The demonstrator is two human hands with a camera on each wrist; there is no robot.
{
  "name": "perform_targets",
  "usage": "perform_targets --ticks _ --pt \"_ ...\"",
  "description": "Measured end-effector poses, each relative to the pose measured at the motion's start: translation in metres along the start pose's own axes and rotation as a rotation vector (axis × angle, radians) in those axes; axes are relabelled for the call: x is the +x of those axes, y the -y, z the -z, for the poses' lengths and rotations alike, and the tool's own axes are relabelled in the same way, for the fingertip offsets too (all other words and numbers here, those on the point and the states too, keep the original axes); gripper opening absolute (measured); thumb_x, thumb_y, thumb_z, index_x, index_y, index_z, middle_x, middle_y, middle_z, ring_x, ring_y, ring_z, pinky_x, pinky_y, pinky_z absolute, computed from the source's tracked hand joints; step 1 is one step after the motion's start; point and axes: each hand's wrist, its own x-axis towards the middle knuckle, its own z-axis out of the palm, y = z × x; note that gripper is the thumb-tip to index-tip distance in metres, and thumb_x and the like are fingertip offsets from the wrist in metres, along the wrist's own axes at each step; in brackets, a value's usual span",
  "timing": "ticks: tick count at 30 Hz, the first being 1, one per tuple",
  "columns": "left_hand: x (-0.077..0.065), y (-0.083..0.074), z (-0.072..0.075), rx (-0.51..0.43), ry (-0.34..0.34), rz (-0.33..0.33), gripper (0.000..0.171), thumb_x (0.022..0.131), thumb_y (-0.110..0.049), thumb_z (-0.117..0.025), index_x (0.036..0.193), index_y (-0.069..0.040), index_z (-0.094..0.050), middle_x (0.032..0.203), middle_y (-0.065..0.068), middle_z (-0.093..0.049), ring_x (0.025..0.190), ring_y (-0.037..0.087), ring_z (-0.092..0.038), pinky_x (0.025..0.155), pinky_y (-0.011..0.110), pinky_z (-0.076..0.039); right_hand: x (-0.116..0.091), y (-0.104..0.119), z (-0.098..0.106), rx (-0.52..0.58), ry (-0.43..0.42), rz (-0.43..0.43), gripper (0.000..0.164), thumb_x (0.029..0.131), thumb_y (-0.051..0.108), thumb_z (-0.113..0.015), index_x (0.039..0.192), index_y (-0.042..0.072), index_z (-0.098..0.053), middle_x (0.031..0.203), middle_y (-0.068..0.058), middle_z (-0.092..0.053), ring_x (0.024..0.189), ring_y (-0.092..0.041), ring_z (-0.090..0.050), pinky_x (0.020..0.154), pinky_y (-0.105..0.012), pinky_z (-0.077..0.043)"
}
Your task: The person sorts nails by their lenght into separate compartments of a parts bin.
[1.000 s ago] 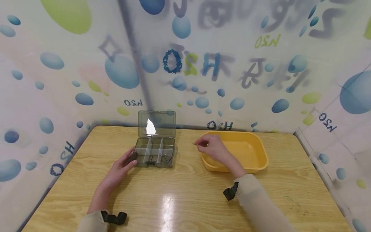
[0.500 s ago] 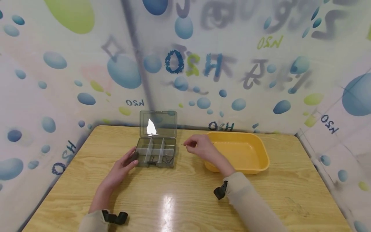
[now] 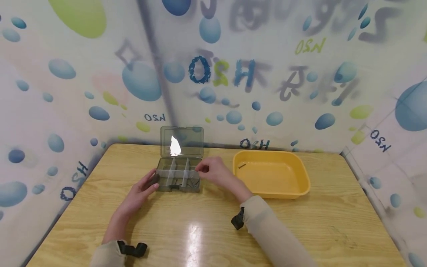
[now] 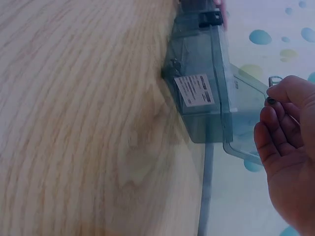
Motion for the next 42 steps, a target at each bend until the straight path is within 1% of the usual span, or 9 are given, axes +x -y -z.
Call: perform_targets --ticks 4,9,14,20,24,30,34,38,42 --pt "0.001 0.003 -0.001 -0.007 0.003 0.002 0.068 0.106 -0.025 -0.061 0.163 -0.012 -0.027 0.163 0.026 -0.027 0.149 0.041 -0.03 0.117 0.053 -0.029 0.003 0.002 -0.008 0.027 0.036 -0.027 0.013 0.09 -0.002 -0.071 0.102 -0.004 -0.076 0.089 -0.006 -0.071 0.077 -0.01 -0.06 0.069 -0.023 -0.054" --pt "0.001 0.004 -0.003 0.003 0.005 0.017 0.069 0.106 -0.027 -0.061 0.164 -0.014 -0.027 0.164 0.025 -0.027 0.149 0.041 -0.03 0.118 0.053 -0.029 0.009 0.006 -0.018 0.053 0.053 -0.003 0.014 0.089 -0.004 -0.071 0.102 -0.005 -0.076 0.093 -0.008 -0.072 0.079 -0.011 -0.061 0.071 -0.023 -0.054" --pt "0.002 0.002 -0.001 0.022 -0.013 -0.01 0.067 0.106 -0.023 -0.061 0.163 -0.01 -0.027 0.162 0.028 -0.029 0.147 0.042 -0.033 0.117 0.054 -0.03 0.019 0.015 -0.028 0.044 0.067 0.005 0.013 0.091 -0.002 -0.071 0.103 -0.003 -0.075 0.095 -0.006 -0.073 0.082 -0.009 -0.061 0.074 -0.02 -0.054" --pt "0.002 0.004 -0.001 0.004 -0.015 -0.007 0.067 0.106 -0.022 -0.061 0.163 -0.011 -0.028 0.162 0.027 -0.029 0.147 0.041 -0.033 0.116 0.052 -0.031 0.027 0.023 -0.038 0.031 0.035 0.043 0.013 0.093 0.001 -0.07 0.105 -0.002 -0.075 0.097 -0.01 -0.071 0.085 -0.013 -0.063 0.077 -0.022 -0.054" --pt "0.002 0.005 -0.002 -0.002 -0.007 -0.001 0.067 0.106 -0.024 -0.061 0.163 -0.013 -0.028 0.163 0.025 -0.029 0.148 0.041 -0.033 0.117 0.052 -0.031 0.027 0.021 -0.041 0.022 -0.016 0.032 0.015 0.095 0.002 -0.069 0.109 -0.002 -0.075 0.098 -0.005 -0.07 0.088 -0.014 -0.064 0.078 -0.023 -0.055" --pt "0.001 0.005 -0.001 0.012 -0.018 -0.011 0.068 0.106 -0.025 -0.061 0.163 -0.012 -0.027 0.163 0.026 -0.028 0.147 0.042 -0.032 0.116 0.053 -0.031 0.024 0.018 -0.035 0.053 -0.065 0.021 0.015 0.094 -0.001 -0.069 0.106 0.002 -0.076 0.098 -0.005 -0.07 0.085 -0.014 -0.064 0.075 -0.024 -0.056" --pt "0.001 0.006 -0.001 0.012 -0.012 0.003 0.068 0.106 -0.025 -0.06 0.164 -0.013 -0.027 0.164 0.025 -0.028 0.148 0.041 -0.032 0.117 0.052 -0.03 0.022 0.017 -0.028 0.026 -0.067 0.037 0.015 0.093 -0.002 -0.069 0.105 0.003 -0.077 0.097 -0.005 -0.07 0.085 -0.013 -0.064 0.075 -0.022 -0.056" --pt "0.001 0.004 -0.002 0.013 -0.018 0.005 0.068 0.106 -0.024 -0.061 0.163 -0.013 -0.027 0.163 0.025 -0.029 0.148 0.04 -0.033 0.117 0.052 -0.03 0.02 0.015 -0.018 0.007 -0.056 0.051 0.014 0.093 -0.002 -0.069 0.106 -0.001 -0.076 0.098 -0.008 -0.073 0.085 -0.015 -0.064 0.076 -0.024 -0.056" --pt "0.002 0.002 -0.002 0.014 -0.019 -0.002 0.068 0.106 -0.023 -0.061 0.163 -0.011 -0.027 0.162 0.027 -0.029 0.147 0.041 -0.033 0.117 0.052 -0.03 0.014 0.009 -0.007 -0.013 -0.069 0.03 0.014 0.094 -0.002 -0.069 0.106 -0.001 -0.076 0.098 -0.009 -0.073 0.087 -0.016 -0.065 0.078 -0.026 -0.056"
